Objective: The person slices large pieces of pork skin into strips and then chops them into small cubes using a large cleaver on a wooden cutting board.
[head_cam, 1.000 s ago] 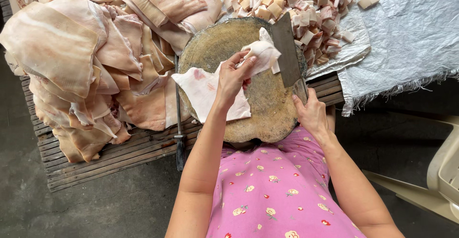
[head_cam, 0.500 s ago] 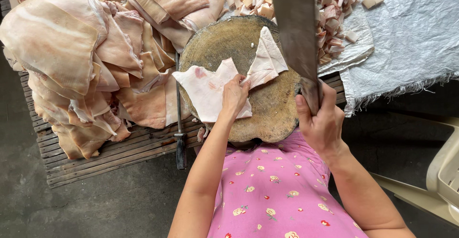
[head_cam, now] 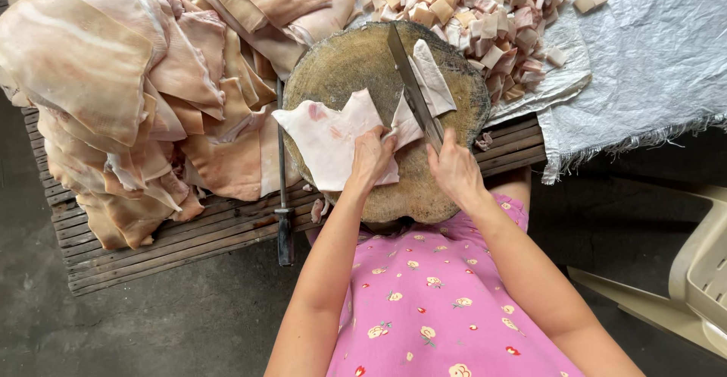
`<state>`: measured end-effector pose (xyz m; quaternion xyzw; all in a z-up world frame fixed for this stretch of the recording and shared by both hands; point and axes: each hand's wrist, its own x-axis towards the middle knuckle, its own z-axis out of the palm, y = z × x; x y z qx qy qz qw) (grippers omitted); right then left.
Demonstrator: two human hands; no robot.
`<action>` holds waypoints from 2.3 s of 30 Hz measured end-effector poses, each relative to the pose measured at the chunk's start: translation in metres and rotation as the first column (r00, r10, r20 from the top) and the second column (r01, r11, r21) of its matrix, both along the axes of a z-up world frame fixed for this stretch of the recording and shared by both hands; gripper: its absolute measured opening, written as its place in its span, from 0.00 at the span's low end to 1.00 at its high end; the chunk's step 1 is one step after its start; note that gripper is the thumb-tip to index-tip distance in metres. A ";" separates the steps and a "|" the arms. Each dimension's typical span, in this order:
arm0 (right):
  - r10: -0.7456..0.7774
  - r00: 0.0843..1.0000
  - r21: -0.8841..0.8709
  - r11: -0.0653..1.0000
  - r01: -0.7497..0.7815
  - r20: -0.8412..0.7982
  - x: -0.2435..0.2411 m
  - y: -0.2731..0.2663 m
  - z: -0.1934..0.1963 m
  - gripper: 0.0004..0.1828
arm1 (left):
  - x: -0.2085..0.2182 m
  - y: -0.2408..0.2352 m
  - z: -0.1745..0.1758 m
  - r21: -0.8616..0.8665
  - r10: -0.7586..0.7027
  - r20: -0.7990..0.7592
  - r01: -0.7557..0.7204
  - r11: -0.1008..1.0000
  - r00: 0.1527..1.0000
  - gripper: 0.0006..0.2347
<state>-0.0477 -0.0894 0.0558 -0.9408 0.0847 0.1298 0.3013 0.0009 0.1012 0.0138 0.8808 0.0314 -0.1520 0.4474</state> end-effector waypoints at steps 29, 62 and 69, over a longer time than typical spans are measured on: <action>-0.060 0.871 0.209 0.977 -0.050 0.488 -0.049 -0.033 0.098 0.21 | -0.001 -0.020 0.000 -0.098 0.106 -0.005 -0.106 0.990 0.994 0.14; -0.159 0.987 0.177 0.973 0.151 0.034 -0.056 -0.041 0.066 0.26 | 0.016 -0.025 -0.005 -0.028 0.033 0.140 -0.029 0.999 0.990 0.11; -0.115 0.909 0.314 0.949 -0.019 0.401 -0.048 -0.022 0.074 0.21 | 0.008 -0.025 -0.019 -0.101 0.120 0.068 -0.113 0.989 0.990 0.10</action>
